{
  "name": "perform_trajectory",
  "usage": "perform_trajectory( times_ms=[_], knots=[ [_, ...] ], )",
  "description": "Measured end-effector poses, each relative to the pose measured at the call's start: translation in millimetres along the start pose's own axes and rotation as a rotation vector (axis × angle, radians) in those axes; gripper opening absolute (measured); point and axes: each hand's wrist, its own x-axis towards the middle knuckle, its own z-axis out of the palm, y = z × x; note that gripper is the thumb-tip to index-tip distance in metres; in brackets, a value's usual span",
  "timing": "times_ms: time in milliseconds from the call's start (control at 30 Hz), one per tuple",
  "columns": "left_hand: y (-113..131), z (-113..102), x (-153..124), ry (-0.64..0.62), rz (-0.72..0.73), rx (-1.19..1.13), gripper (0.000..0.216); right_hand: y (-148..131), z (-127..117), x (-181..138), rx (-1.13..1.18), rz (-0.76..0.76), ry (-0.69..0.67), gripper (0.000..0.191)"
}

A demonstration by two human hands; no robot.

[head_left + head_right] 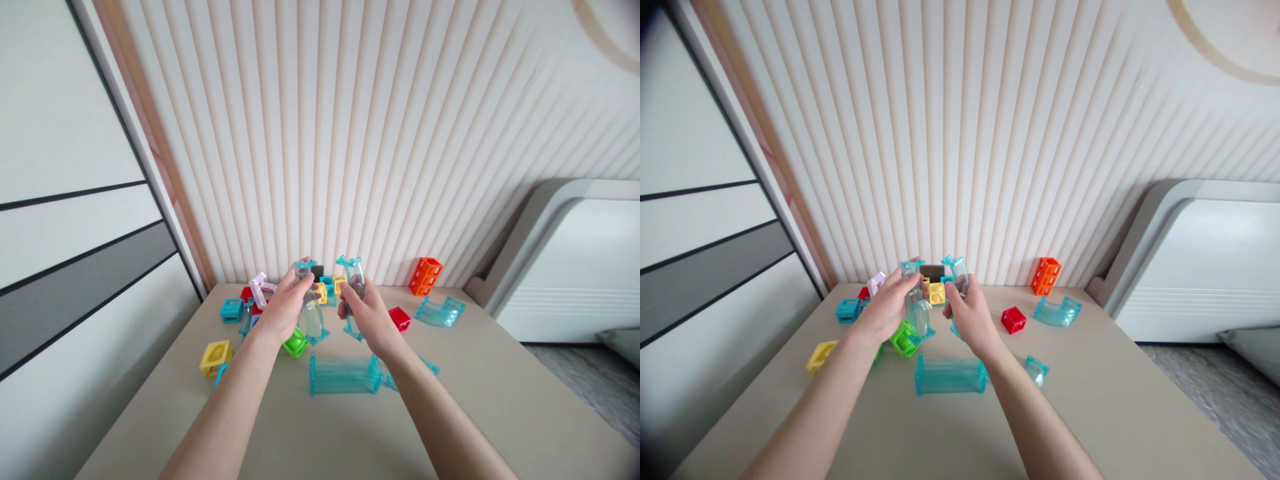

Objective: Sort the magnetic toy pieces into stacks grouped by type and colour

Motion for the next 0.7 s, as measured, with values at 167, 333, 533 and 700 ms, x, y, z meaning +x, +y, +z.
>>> perform_trajectory(
  times_ms=[167,333,533,700],
  knots=[
    [-12.0,-2.4,3.4,-0.086,0.124,0.186,0.048,1.9,0.2,-0.2,0.054,0.077,-0.033,0.023],
    [-9.8,1.6,1.0,-0.07,0.229,0.432,0.048,-1.0,5.0,-3.7,0.09,0.03,-0.036,0.032],
    [-10.5,3.0,1.1,-0.011,0.304,0.421,0.056,-2.8,7.8,-4.7,0.181,-0.046,-0.049,0.05],
    [-13.7,3.4,0.5,-0.022,0.312,0.369,0.057,-5.4,8.7,-7.6,0.229,-0.041,-0.016,0.055]
  ],
)
